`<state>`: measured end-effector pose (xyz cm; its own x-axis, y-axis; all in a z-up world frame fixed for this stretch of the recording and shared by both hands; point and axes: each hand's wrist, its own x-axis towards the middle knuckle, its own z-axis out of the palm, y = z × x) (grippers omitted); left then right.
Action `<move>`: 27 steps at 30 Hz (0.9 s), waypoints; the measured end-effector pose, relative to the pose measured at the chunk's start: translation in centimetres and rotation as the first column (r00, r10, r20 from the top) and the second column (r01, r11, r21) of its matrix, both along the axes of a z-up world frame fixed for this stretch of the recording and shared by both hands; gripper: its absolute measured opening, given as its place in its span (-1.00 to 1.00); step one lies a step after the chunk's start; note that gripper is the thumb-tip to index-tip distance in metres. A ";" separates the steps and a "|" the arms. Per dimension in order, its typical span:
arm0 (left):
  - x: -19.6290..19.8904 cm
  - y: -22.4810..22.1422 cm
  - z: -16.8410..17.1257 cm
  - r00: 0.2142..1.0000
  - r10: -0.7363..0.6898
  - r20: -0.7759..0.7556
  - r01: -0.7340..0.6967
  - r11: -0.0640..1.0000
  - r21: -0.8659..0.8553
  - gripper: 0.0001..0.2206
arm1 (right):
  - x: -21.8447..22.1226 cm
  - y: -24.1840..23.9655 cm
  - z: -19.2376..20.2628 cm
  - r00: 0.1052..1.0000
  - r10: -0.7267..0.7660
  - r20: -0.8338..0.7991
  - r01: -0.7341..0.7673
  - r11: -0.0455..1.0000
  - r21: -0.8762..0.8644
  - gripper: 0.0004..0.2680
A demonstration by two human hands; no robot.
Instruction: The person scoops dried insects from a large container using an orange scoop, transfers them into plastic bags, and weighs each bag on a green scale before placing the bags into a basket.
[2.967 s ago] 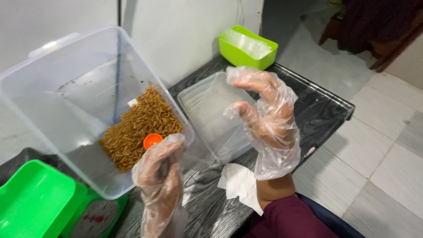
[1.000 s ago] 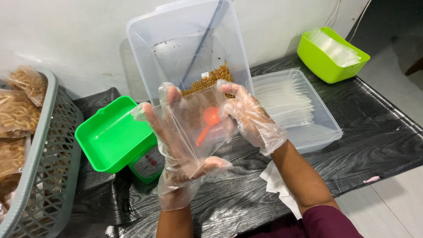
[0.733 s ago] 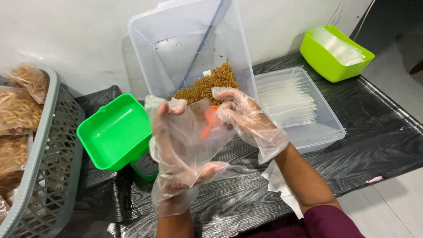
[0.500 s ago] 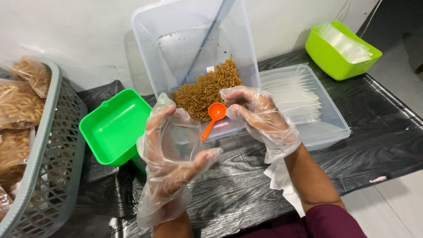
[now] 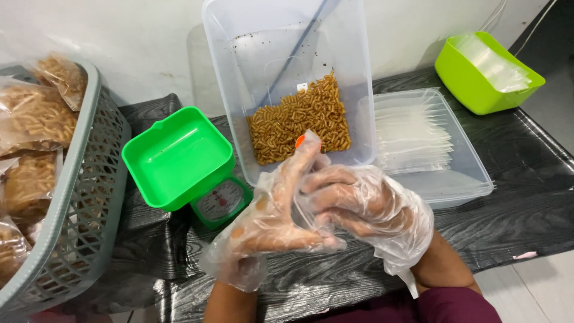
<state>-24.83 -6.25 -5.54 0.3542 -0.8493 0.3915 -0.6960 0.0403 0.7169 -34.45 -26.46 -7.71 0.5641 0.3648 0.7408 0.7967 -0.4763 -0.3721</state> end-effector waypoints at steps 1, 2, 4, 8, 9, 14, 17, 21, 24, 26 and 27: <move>0.0 0.0 0.0 0.997 -0.071 -0.037 0.072 0.997 0.015 0.08 | -0.1 -0.2 0.6 1.000 0.007 -0.001 -0.007 0.999 -0.038 -0.86; 0.1 0.0 0.0 0.987 -0.141 -0.074 0.144 0.989 0.026 0.15 | -0.1 -0.3 1.2 1.000 0.014 -0.002 -0.014 0.997 -0.075 -0.88; 0.1 0.1 -0.8 0.969 -0.213 -0.126 0.211 0.977 -0.030 0.15 | -0.6 -0.6 2.1 1.000 0.030 0.002 -0.030 0.997 -0.068 -0.91; 0.4 0.0 -0.5 0.974 -0.179 -0.136 0.195 0.973 0.123 0.17 | -1.8 -1.5 3.2 0.998 -0.060 0.017 0.060 0.998 -0.022 -0.92; 0.6 -0.2 -0.6 0.974 -0.180 -0.134 0.197 0.973 0.124 0.17 | -1.9 -1.7 2.6 0.998 -0.062 0.020 0.062 0.998 -0.021 -0.92; 0.4 0.1 0.2 0.971 -0.181 -0.157 0.184 0.983 0.008 -0.17 | -1.7 -2.6 -1.2 0.970 -0.121 0.213 0.138 0.988 -0.066 0.10; 0.5 0.7 -1.4 0.727 -0.542 -0.422 0.496 0.839 -0.223 -0.59 | -0.8 -2.9 -1.6 0.980 -0.085 0.179 0.097 0.994 -0.060 -0.01; 0.2 -0.4 0.2 0.982 -0.099 -0.161 0.117 0.987 0.110 -0.06 | -1.4 -1.3 1.1 0.951 -0.310 -0.005 0.305 0.938 -0.167 -0.56; 0.3 -0.7 -0.8 0.985 -0.034 -0.167 0.060 0.987 0.151 -0.01 | 0.0 -1.5 -2.5 0.932 -0.357 0.063 0.358 0.878 -0.318 -0.65; 0.9 -0.9 -1.8 0.994 0.007 -0.108 -0.012 0.999 -0.045 -0.12 | 1.9 -4.6 -10.2 0.818 -0.263 0.512 0.471 0.816 -0.334 -0.45; 1.0 -0.5 -1.6 0.994 0.008 -0.109 -0.013 0.999 -0.044 -0.12 | 1.9 -3.5 -6.6 0.819 -0.263 0.511 0.470 0.817 -0.334 -0.45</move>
<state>-23.83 -6.79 -7.10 0.4051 -0.8278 0.3881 -0.6148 0.0676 0.7858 -32.52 -30.01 -14.31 0.3893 0.5299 0.7534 0.5508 -0.7895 0.2708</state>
